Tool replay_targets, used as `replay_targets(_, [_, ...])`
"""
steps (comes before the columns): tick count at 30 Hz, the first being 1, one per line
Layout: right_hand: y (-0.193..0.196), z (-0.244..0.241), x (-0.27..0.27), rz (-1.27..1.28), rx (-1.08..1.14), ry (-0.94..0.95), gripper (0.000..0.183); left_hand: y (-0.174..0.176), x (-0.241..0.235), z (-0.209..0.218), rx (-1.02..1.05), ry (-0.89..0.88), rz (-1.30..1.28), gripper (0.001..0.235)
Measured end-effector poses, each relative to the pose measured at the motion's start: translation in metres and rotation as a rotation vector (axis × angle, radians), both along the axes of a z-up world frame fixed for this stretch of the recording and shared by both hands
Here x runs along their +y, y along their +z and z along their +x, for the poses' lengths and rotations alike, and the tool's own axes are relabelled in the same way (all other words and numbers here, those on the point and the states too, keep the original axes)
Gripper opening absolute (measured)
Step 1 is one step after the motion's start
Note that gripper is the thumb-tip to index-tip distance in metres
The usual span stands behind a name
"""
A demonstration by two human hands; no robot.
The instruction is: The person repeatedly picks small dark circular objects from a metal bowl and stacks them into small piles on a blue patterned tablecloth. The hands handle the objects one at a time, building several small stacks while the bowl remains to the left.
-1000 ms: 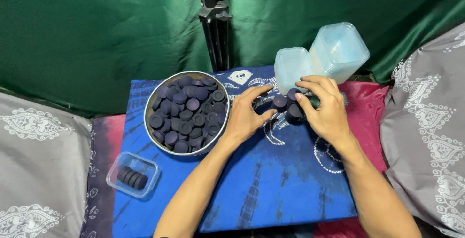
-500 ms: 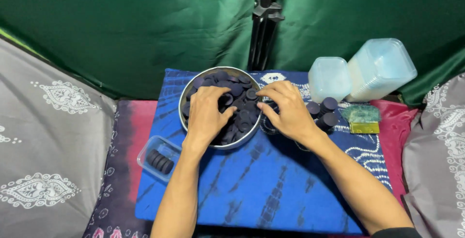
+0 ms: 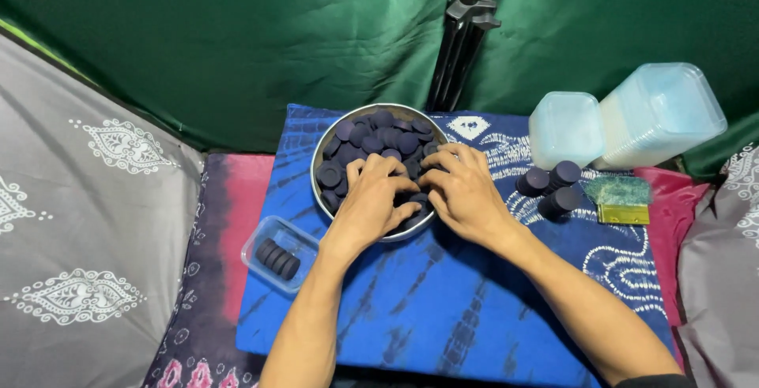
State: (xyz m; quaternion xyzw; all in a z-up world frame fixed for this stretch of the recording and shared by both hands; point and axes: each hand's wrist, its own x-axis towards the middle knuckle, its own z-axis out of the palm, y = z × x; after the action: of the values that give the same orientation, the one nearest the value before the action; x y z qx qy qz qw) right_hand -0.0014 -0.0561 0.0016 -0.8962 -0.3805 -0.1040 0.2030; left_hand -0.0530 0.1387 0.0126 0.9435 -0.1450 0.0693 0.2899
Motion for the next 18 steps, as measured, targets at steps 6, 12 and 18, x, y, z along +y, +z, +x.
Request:
replay_targets(6, [0.000, 0.003, -0.005, 0.103, 0.048, -0.012, 0.010, 0.012, 0.007, 0.002, 0.021, -0.030, -0.133, 0.023])
replay_targets(12, [0.044, -0.008, -0.016, 0.561, 0.601, -0.197, 0.018, 0.013, -0.009, 0.006, -0.031, 0.124, -0.673, 0.027])
replay_targets(18, [0.047, -0.001, -0.044, 0.830, 0.675, -0.198, 0.028, 0.026, -0.039, 0.012, 0.032, 0.019, -1.005, 0.035])
